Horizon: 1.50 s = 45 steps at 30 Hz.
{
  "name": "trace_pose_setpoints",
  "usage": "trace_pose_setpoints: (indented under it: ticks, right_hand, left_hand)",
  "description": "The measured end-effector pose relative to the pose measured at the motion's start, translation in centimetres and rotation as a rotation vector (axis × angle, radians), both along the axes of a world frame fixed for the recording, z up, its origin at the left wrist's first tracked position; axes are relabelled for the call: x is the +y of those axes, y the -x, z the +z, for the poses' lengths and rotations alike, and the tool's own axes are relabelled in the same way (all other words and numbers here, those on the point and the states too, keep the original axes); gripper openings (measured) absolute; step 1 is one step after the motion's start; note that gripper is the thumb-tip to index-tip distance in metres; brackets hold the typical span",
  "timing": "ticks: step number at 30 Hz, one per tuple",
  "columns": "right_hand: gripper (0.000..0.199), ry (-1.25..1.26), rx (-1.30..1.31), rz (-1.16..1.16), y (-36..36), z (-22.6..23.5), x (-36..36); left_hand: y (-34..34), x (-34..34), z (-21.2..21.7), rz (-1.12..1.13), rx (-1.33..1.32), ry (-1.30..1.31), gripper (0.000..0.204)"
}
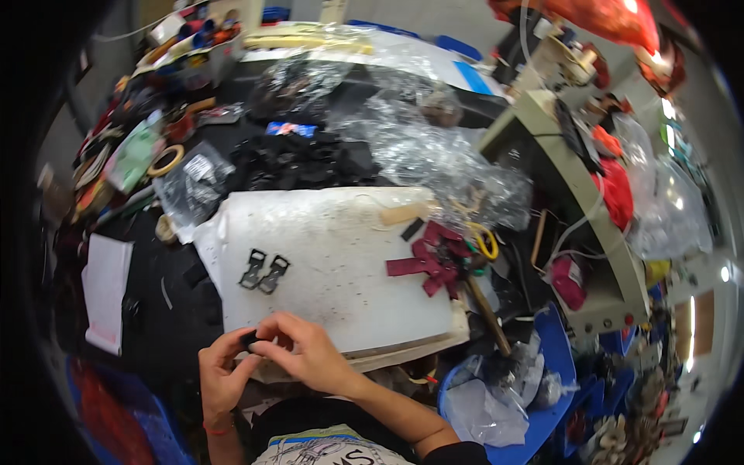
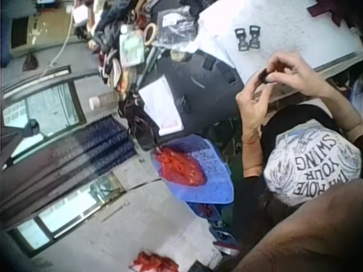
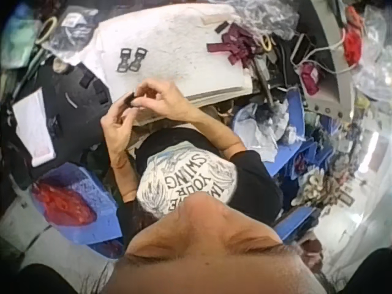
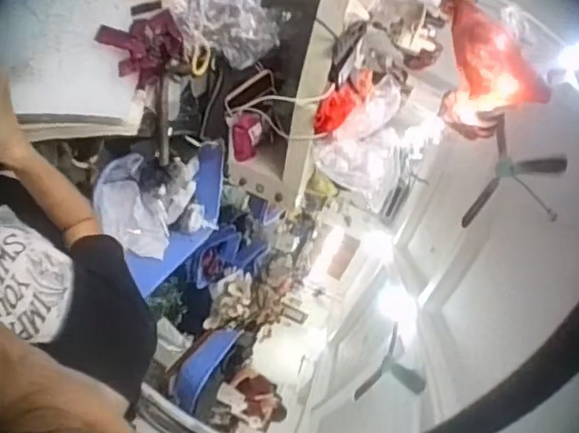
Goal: The person assembles small black plastic buckles by hand at a cluttered workbench. They repeatedly pick up a buckle and a strip of black fabric, thread the fabric through the buckle, and place the assembled unit on a white board.
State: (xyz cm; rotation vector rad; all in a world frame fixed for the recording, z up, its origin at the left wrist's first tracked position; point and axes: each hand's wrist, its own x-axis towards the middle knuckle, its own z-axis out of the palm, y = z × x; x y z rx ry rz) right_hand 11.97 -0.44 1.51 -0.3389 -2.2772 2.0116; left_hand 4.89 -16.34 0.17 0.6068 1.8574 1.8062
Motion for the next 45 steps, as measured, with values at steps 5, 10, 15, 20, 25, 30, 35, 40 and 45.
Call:
trace_pose_setpoints:
  ticks: [5, 10, 15, 20, 25, 30, 35, 40, 45]
  right_hand:
    - [0.024, -0.084, 0.090, -0.057, -0.2, -0.2, 0.4]
    - [0.015, -0.061, 0.211, -0.072, -0.5, -0.3, 0.6]
    - [0.016, 0.163, 0.147, 0.023, -0.9, 0.2, 1.8]
    - [0.016, 0.311, 0.260, 0.169, -1.2, -0.3, 3.2]
    - [0.018, -0.070, 0.454, -0.062, -1.4, -0.9, 3.4]
    - [0.021, -0.022, 0.356, -0.053, -1.9, -0.7, 2.4]
    - [0.020, -0.134, 0.350, 0.018, -1.3, -0.4, 3.0]
    - [0.020, -0.108, 0.370, 0.103, -1.3, -0.2, 2.6]
    - [0.020, -0.146, 0.374, 0.119, -1.2, -0.3, 2.5]
  left_hand:
    - [-1.0, 1.2, 0.6, 0.050, 0.253, 0.115, 0.034]
    - [-2.5, 1.7, -0.4, 0.232, 0.113, 0.047, 0.027]
    - [-1.6, 0.0, -1.5, -0.014, 0.011, 0.014, 0.019]
    - [-1.0, 1.7, 1.0, -0.090, -0.457, -0.263, 0.026]
    - [0.7, 1.1, -2.0, -0.384, -0.610, -0.263, 0.034]
    - [-1.2, 3.2, 0.8, -0.146, -0.497, -0.148, 0.020]
    - [-1.4, 2.7, 0.6, -0.077, -0.383, -0.087, 0.019]
    - [-1.0, 1.9, 0.1, -0.165, -0.397, -0.134, 0.016]
    - [-1.3, 1.9, -0.4, -0.152, -0.383, -0.179, 0.017]
